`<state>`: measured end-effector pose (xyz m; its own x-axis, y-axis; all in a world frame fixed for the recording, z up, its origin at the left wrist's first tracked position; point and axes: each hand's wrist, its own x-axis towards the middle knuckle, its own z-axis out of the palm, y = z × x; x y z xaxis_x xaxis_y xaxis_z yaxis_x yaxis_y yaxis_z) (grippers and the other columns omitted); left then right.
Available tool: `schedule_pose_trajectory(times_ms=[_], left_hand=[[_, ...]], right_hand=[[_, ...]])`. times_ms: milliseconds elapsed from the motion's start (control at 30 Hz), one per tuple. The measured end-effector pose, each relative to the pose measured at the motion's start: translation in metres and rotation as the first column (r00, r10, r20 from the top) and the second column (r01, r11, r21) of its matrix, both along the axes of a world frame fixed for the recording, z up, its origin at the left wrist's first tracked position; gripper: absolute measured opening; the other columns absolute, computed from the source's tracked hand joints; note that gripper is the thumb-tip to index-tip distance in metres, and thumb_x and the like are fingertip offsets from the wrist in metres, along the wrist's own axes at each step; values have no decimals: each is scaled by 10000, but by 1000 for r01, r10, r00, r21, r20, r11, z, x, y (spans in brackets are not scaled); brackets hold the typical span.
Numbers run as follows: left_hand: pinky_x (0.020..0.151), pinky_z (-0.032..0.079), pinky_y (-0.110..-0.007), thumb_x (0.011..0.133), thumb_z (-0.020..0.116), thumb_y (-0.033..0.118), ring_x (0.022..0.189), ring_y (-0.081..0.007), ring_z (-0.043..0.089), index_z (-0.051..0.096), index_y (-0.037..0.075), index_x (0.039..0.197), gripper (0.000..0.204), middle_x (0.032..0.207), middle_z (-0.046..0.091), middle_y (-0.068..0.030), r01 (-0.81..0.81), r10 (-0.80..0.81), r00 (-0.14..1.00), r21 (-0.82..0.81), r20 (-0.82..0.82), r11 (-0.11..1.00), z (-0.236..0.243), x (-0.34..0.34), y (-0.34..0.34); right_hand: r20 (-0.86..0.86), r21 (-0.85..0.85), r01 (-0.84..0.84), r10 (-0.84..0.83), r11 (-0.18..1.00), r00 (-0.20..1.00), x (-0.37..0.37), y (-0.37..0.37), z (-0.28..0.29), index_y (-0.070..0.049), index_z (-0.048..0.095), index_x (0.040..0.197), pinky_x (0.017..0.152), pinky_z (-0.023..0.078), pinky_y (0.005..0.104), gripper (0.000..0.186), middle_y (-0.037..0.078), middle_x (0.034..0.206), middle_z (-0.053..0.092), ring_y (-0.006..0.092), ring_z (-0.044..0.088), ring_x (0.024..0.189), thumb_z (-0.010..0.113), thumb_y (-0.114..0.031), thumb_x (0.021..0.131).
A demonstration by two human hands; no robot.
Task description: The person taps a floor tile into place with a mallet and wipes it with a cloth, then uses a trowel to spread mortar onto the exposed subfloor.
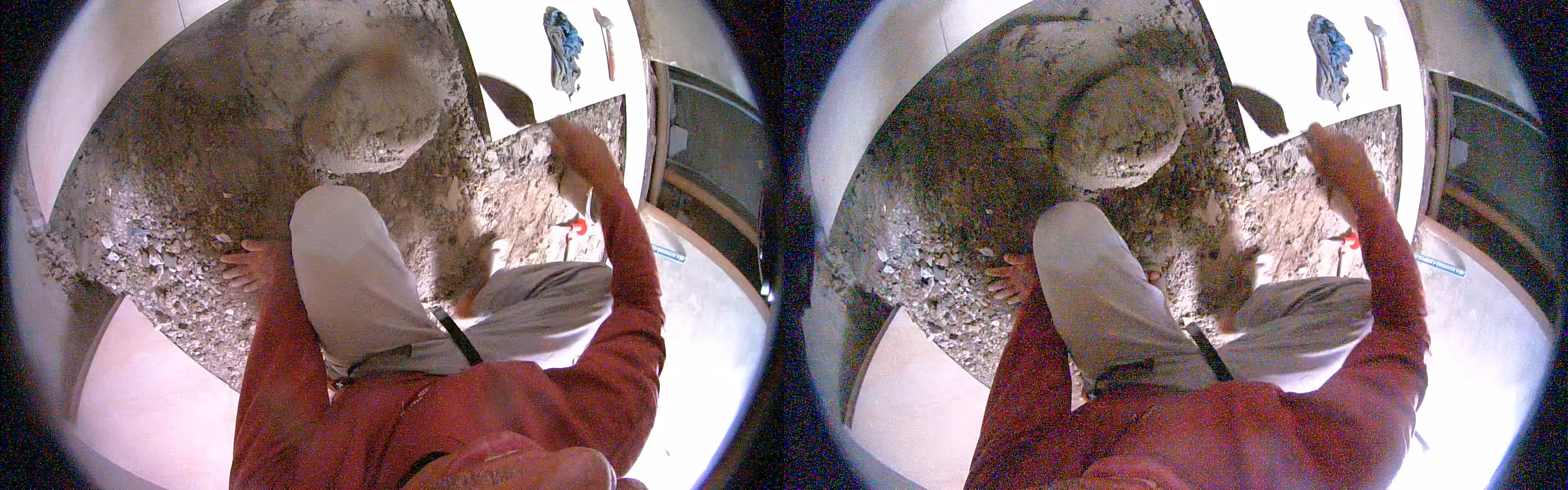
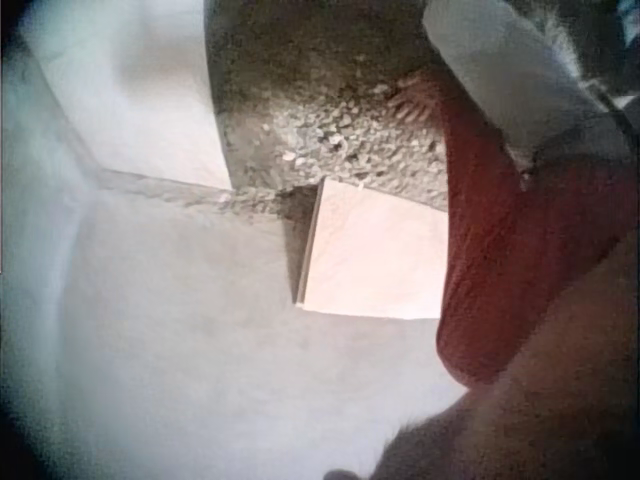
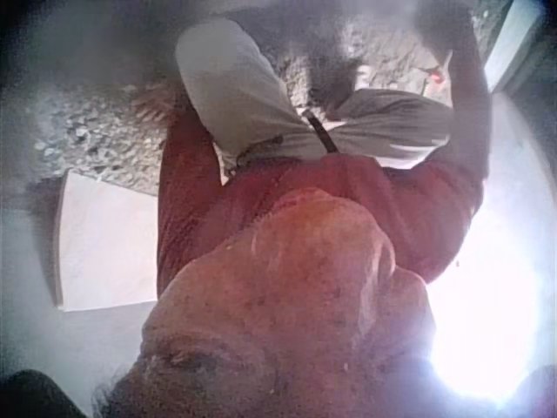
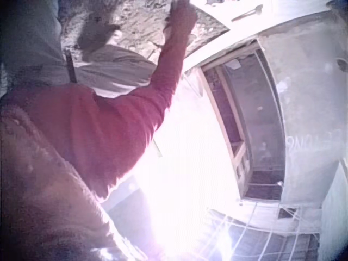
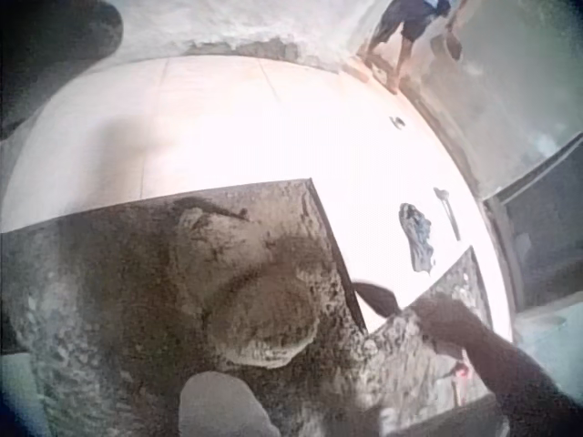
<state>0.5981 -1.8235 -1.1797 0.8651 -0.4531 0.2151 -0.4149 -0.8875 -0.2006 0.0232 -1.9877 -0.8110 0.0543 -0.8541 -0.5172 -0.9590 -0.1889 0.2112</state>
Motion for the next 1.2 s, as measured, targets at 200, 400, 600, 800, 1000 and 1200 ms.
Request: schedule_pose_trajectory(times_ms=[200,400,600,800,1000,1200], left_hand=[[1110,253,-624,999,337,573,1426,-442,301,327,184,1540,666,1570,312,-209,77,-79,997,51,27,996,-6,-2,-4],[1093,278,-619,989,375,575,1412,-439,327,345,182,1530,669,1555,342,-206,84,-90,994,84,68,993,1,-3,-12],[1077,304,-614,979,413,578,1398,-436,353,363,180,1520,673,1541,373,-203,-24,19,982,26,189,999,19,-11,-10],[1071,314,-611,977,435,560,1390,-435,367,369,172,1517,668,1538,373,-217,-25,30,965,-21,261,999,30,-15,-16],[1127,241,-619,981,419,537,1440,-448,282,343,172,1534,666,1575,310,-217,-112,114,992,-54,53,992,47,-31,-27],[1121,246,-618,975,431,542,1429,-441,297,373,178,1520,658,1571,319,-210,-57,68,988,-83,142,995,43,-36,-18]], right_hand=[[-96,-399,-449,451,799,887,0,-156,-93,-114,432,1260,541,580,472,415,198,862,708,378,704,681,628,-206,906],[-291,-348,-346,251,871,923,-18,-99,-126,-161,485,1259,512,576,467,330,165,822,692,340,709,648,557,-177,937],[-100,120,88,-76,989,992,-41,90,-101,-43,454,1323,687,562,523,490,216,897,684,419,687,820,626,-170,883],[549,81,251,-253,965,796,-33,189,-81,-24,478,1328,555,468,360,515,161,925,629,223,564,620,651,-319,942],[750,293,430,-484,854,451,65,240,-97,-23,601,1189,635,463,308,373,43,842,595,128,532,704,615,-327,972],[871,302,340,-403,891,283,235,178,-113,32,569,1189,761,514,465,504,246,951,665,412,656,875,611,-417,966]])
